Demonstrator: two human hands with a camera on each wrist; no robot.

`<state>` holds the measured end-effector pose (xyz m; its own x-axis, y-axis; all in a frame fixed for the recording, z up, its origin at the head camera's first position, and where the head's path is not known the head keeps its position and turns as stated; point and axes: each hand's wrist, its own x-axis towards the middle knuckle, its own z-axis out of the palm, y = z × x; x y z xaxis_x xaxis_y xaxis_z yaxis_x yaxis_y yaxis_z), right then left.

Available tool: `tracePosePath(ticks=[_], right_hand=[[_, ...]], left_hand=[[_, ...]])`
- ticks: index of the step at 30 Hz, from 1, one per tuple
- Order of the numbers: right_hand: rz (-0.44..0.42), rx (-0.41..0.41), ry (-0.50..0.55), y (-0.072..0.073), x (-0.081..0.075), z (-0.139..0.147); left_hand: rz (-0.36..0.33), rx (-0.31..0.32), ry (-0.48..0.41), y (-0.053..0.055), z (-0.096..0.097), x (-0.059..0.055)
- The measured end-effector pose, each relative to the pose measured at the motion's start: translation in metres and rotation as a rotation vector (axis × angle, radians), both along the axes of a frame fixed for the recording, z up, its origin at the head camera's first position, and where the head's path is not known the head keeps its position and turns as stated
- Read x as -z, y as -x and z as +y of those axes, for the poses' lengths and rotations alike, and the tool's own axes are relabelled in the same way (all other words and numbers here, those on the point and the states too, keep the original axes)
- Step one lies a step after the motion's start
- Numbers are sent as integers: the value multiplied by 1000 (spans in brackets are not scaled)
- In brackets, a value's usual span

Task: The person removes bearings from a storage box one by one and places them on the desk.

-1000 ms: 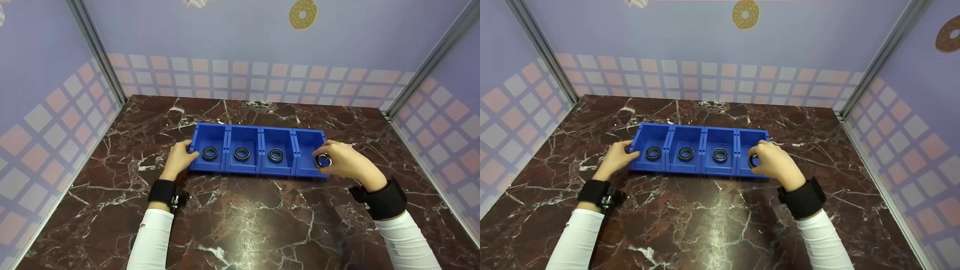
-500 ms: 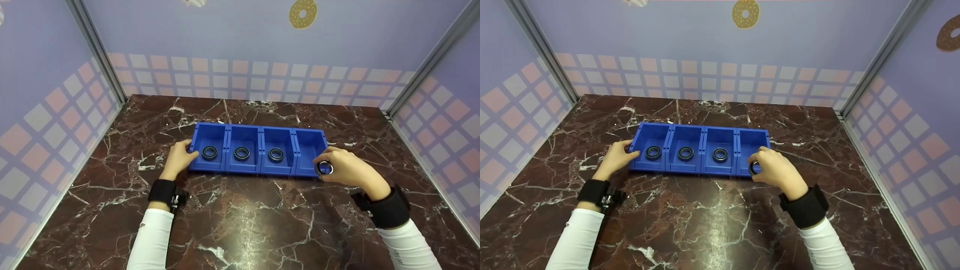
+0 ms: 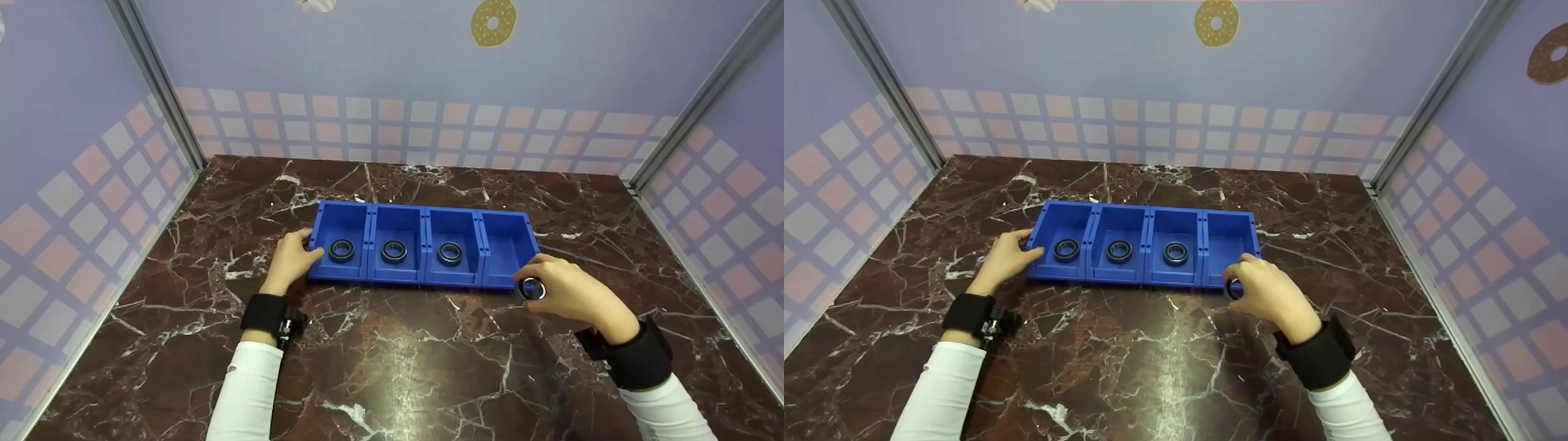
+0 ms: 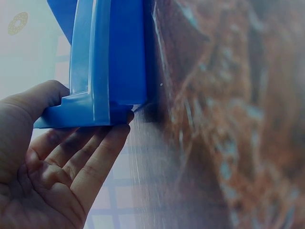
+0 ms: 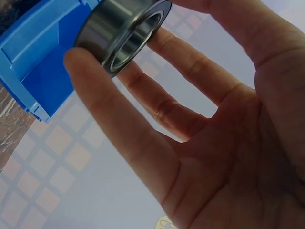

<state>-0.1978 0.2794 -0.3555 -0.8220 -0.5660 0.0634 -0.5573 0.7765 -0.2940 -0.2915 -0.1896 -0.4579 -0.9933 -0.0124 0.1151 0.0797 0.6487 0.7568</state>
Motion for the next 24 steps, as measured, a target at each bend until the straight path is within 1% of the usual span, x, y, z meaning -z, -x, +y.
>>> tracePosePath(ticks=[7, 14, 20, 24], right_hand=[[-21, 16, -3, -7, 3, 1], [-35, 25, -10, -10, 6, 1], [-17, 7, -6, -14, 11, 2], [-22, 5, -14, -16, 14, 2]], left_hand=[[8, 8, -6, 0, 0, 0], [9, -5, -10, -2, -2, 0], [14, 2, -21, -2, -1, 1], [22, 1, -16, -1, 0, 1]])
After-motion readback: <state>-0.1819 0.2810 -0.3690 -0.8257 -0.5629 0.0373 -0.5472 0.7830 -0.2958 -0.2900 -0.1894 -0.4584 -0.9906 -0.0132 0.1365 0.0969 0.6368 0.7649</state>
